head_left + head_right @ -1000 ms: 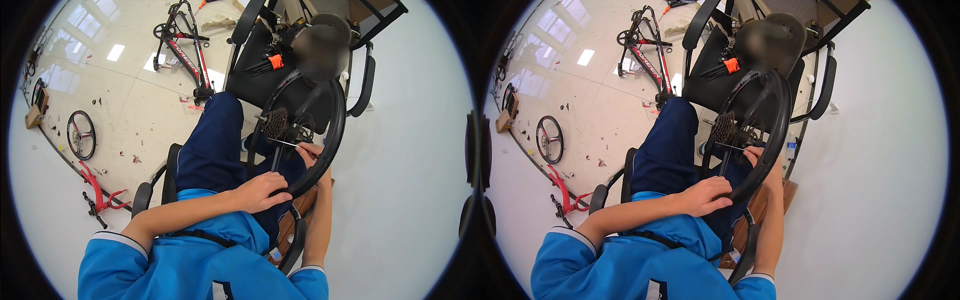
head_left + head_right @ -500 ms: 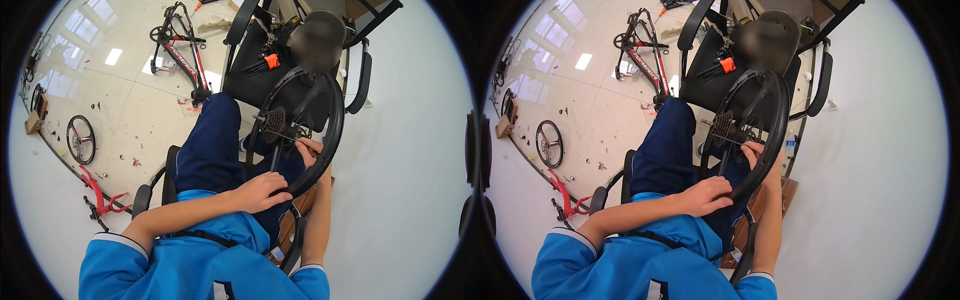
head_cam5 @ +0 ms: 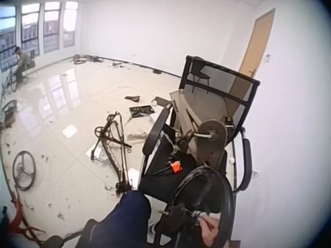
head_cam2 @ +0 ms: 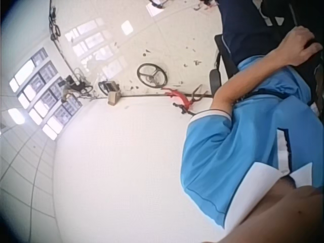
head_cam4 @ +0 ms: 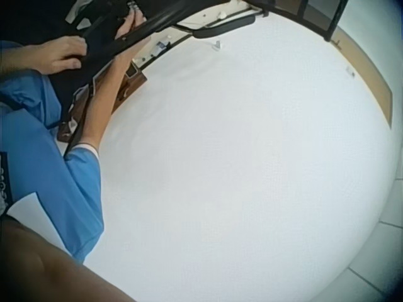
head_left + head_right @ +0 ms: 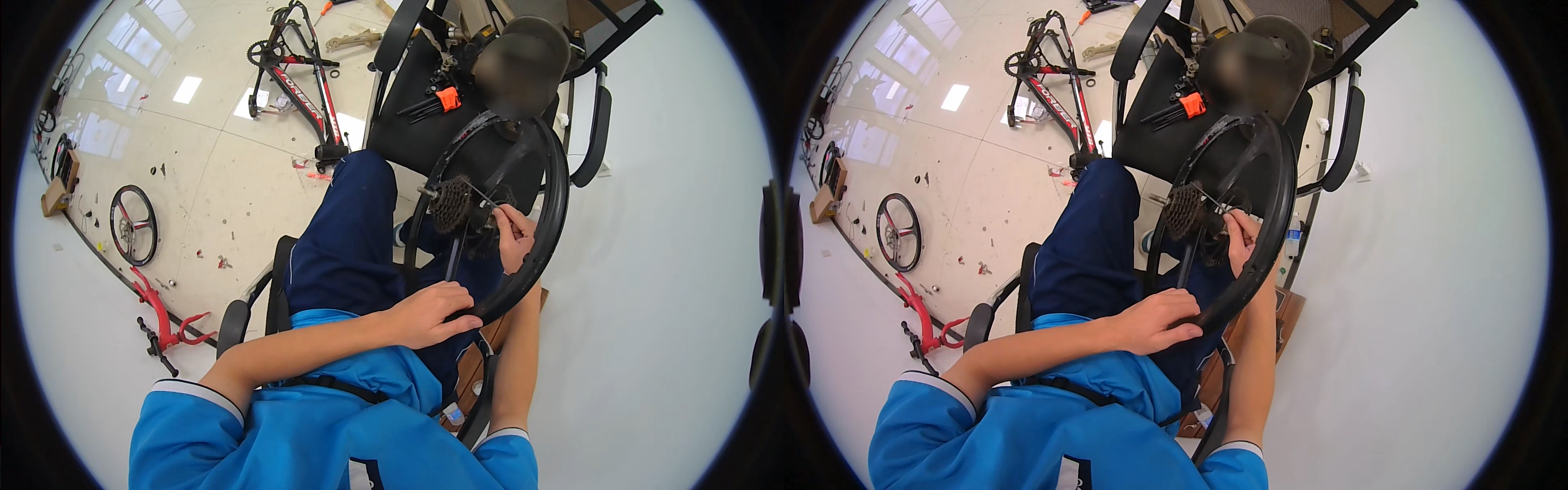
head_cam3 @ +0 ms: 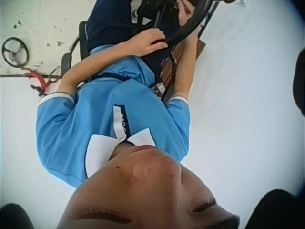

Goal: The person is seated and works on a bicycle wheel held between their legs. They use a small tool to adjust the cassette and derailleur, then flip the wheel to adjust the disc brake rotor.

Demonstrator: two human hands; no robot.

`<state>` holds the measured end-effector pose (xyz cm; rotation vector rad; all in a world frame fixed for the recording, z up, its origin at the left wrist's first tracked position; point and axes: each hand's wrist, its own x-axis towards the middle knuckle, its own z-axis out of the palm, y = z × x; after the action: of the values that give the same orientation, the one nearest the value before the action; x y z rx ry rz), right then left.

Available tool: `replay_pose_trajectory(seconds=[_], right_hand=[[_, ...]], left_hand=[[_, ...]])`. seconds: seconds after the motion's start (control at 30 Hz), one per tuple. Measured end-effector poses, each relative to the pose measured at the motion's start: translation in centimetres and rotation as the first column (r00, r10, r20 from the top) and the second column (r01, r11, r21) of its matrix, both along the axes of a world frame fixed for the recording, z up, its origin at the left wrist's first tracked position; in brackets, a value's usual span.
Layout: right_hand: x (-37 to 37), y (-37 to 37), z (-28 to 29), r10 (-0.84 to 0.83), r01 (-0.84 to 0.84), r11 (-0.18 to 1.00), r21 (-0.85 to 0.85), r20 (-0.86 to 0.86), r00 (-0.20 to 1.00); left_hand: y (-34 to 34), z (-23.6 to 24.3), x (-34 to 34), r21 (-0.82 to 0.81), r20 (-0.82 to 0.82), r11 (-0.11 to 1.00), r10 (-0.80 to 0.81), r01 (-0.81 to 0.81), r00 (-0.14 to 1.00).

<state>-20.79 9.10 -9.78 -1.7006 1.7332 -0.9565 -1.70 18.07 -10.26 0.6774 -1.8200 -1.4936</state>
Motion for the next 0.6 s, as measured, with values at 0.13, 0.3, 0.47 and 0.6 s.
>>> replay_pose_trajectory(seconds=[0.13, 0.3, 0.47, 0.6], right_hand=[[-0.7, 0.0, 0.6, 0.038, -0.038, 0.999, 0.000, -0.070, 0.997], [-2.0, 0.5, 0.9, 0.088, -0.097, 0.994, -0.057, -0.151, 0.985], [-2.6, 0.3, 1.5, 0.045, -0.032, 0.996, 0.087, -0.150, 0.988], [-2.9, -0.6, 1.6, 0.046, -0.036, 0.993, 0.116, -0.092, 0.995]], left_hand=[[0.0, 0.0, 0.1, -0.026, 0.018, 0.999, 0.023, -0.022, 1.000], [0.0, -0.4, 0.3, -0.031, 0.010, 0.999, -0.006, 0.006, 1.000], [0.2, -0.4, 0.1, -0.029, 0.001, 1.000, -0.001, 0.001, 1.000], [0.1, -0.4, 0.1, -0.033, -0.006, 0.999, -0.003, 0.002, 1.000]])
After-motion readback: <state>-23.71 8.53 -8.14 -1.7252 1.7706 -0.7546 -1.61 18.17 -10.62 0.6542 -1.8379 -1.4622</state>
